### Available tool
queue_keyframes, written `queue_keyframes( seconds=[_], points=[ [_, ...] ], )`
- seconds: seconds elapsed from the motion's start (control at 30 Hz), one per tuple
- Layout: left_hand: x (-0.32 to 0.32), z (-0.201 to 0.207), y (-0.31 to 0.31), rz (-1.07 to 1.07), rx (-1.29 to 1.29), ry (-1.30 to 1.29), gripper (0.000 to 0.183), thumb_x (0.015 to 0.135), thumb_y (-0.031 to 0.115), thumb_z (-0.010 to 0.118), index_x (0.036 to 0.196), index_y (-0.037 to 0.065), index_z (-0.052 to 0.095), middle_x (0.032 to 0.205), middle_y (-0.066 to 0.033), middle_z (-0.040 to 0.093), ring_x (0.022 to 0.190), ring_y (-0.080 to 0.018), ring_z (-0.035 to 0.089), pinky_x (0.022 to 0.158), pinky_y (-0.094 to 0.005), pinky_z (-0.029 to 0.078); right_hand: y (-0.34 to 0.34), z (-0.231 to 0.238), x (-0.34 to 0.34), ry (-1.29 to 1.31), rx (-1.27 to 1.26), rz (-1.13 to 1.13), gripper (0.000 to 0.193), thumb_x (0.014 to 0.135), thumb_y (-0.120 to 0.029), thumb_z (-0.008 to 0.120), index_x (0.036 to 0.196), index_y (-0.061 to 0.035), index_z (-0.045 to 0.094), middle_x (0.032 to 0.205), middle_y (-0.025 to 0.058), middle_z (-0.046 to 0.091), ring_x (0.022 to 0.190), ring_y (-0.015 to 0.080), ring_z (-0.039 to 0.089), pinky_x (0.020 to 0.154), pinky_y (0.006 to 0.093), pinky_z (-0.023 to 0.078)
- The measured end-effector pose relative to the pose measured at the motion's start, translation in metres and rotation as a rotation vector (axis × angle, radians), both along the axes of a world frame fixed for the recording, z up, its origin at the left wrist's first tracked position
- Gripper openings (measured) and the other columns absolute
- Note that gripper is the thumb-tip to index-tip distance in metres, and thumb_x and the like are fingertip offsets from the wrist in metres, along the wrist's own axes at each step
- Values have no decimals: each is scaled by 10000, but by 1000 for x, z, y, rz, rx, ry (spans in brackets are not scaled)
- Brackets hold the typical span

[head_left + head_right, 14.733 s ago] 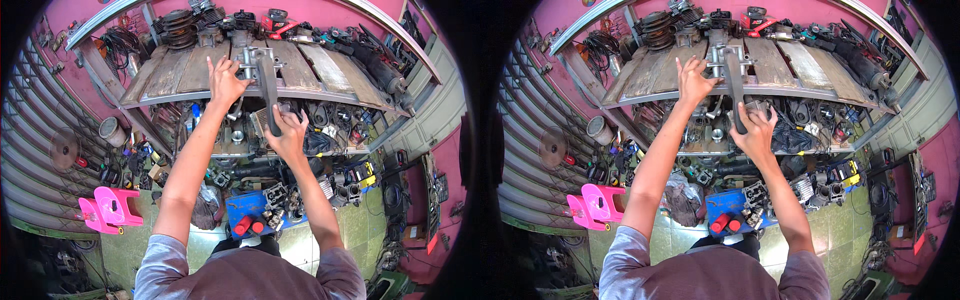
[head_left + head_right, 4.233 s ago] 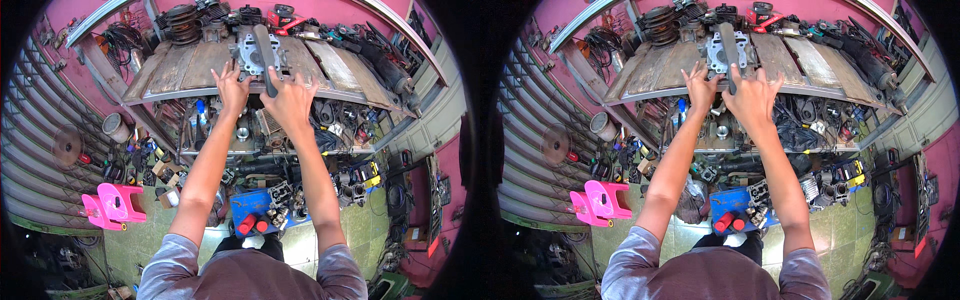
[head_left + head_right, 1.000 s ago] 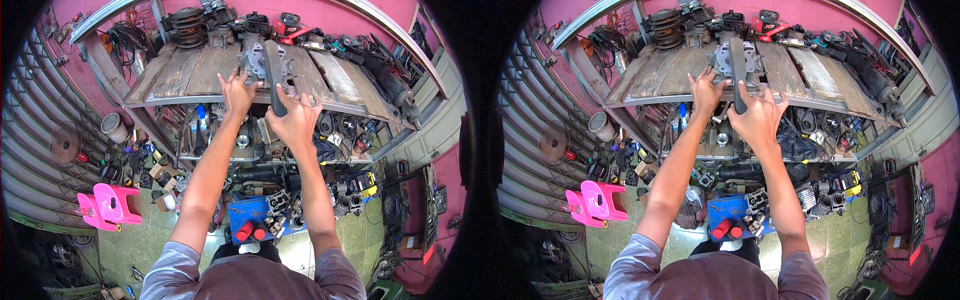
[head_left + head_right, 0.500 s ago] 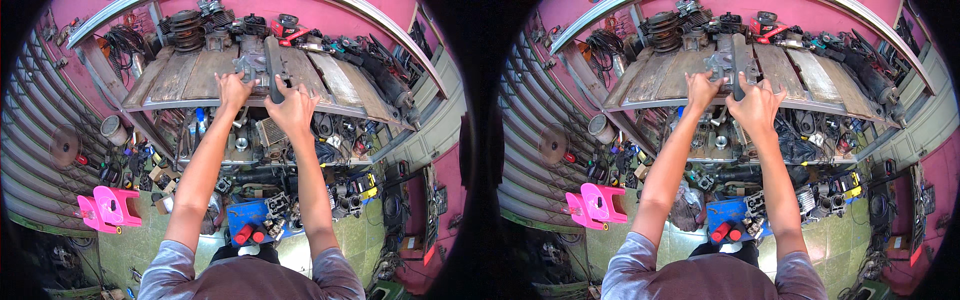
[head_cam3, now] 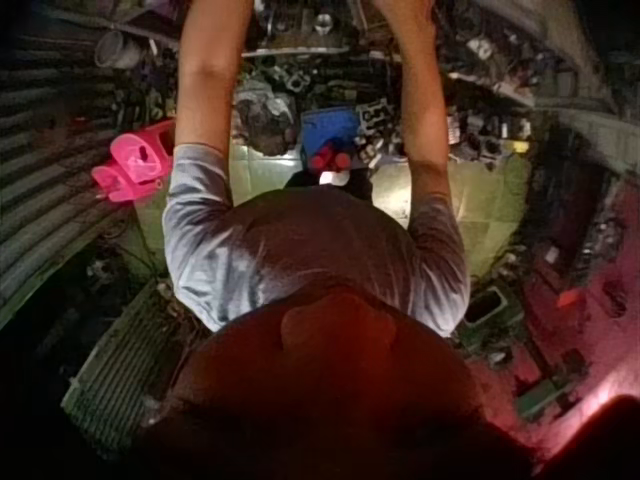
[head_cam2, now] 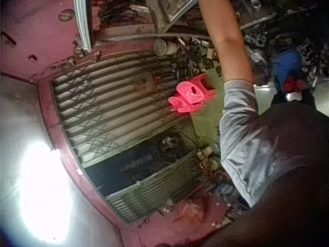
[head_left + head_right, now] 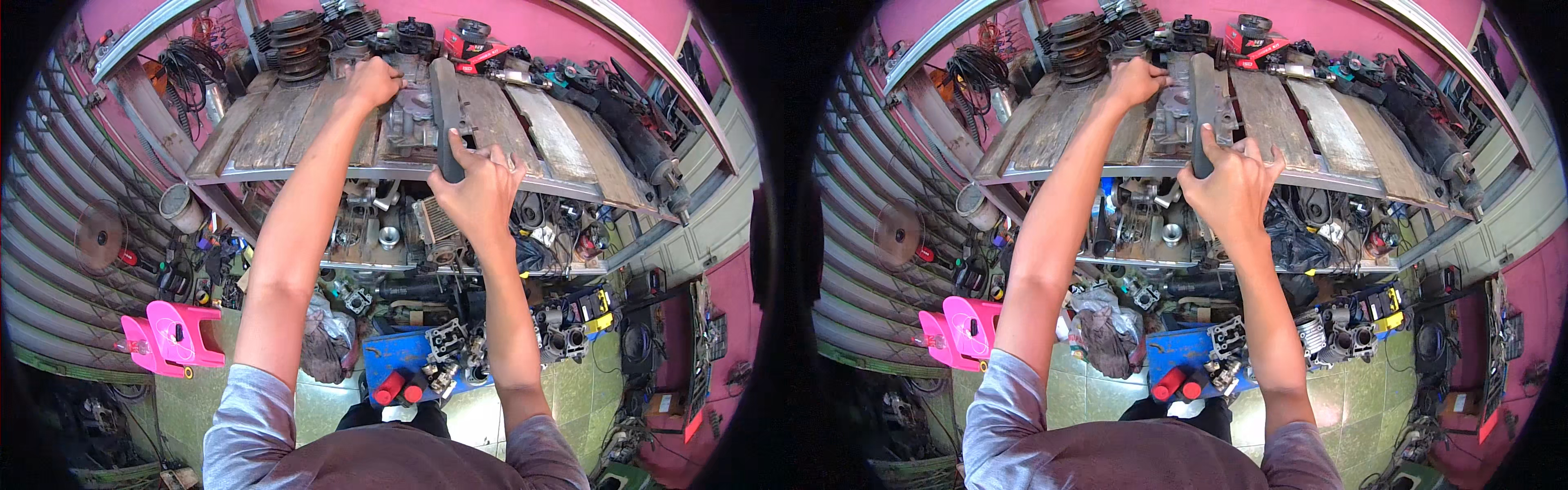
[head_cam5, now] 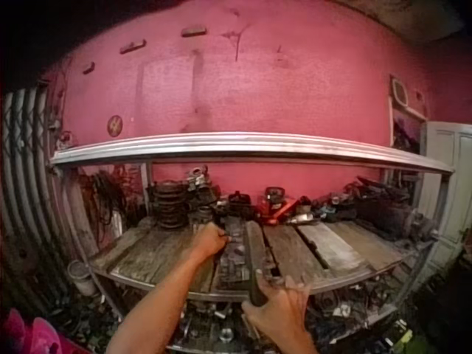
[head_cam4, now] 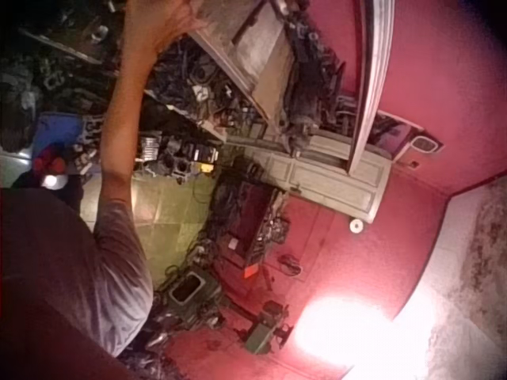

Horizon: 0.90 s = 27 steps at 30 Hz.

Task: The person sands and cleans the surface of a metal engine component, specifically a cylinder head, using sandpaper.

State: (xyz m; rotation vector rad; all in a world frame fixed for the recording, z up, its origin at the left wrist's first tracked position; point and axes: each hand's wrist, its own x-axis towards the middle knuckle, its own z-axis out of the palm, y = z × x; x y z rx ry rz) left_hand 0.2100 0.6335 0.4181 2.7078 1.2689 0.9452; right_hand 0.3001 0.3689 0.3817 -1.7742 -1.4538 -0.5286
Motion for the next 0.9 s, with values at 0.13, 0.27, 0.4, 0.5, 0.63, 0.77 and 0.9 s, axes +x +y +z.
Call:
queue_keyframes(
  seconds=[0.13, 0.27, 0.4, 0.5, 0.63, 0.77, 0.9],
  points=[
    [21, -8, 30, -21, -98, 53, 338, 859, 438, 792, 1127, 233, 815, 1019, -165, 777, 1013, -359, 737, 960, -437, 537, 0, -2, 5, 10, -11, 2, 549, 731, -316, 774, 1241, -112, 767, 771, 139, 740, 990, 268, 643, 1125, 611, 275],
    [25, 0, 62, -225, -258, 113, 333, 851, 322, 832, 1155, 188, 807, 1031, -137, 792, 926, -246, 736, 871, -367, 550, -1, -1, 3, 23, -16, 27, 546, 744, -322, 773, 1246, -107, 764, 797, 126, 753, 994, 260, 641, 1126, 615, 271],
    [33, 12, 66, -363, -453, 185, 352, 848, 183, 840, 1192, 126, 791, 998, -100, 802, 845, -145, 679, 805, -325, 538, 2, -2, 4, 0, 12, 41, 539, 763, -328, 773, 1254, -106, 759, 812, 105, 764, 984, 252, 634, 1123, 623, 273],
    [36, 16, 58, -393, -481, 192, 304, 866, 135, 812, 1167, 99, 797, 971, -98, 795, 821, -113, 637, 751, -296, 521, 1, -1, 4, 16, -19, 32, 535, 770, -326, 773, 1259, -109, 758, 812, 98, 765, 984, 249, 629, 1123, 627, 274],
    [35, 21, 47, -414, -469, 269, 244, 895, 186, 784, 1130, 131, 809, 1012, -94, 800, 934, -156, 688, 956, -394, 511, 3, -3, 4, 5, 21, 54, 534, 774, -326, 771, 1260, -106, 757, 834, 105, 768, 1001, 248, 627, 1121, 632, 273],
    [33, 17, 38, -235, -205, 347, 223, 914, 294, 749, 1110, 209, 816, 1089, -76, 794, 1178, -280, 677, 1190, -661, 190, 0, -3, 5, 11, 30, 55, 535, 769, -325, 772, 1257, -107, 759, 865, 114, 772, 1017, 249, 630, 1121, 636, 270],
    [26, 21, 30, -268, -131, 361, 246, 919, 316, 736, 1146, 256, 810, 1124, -82, 785, 1236, -344, 656, 1222, -704, 89, -3, -2, 9, 35, 24, 41, 540, 759, -327, 773, 1255, -114, 762, 884, 117, 774, 1045, 254, 631, 1126, 634, 265]
  ],
)
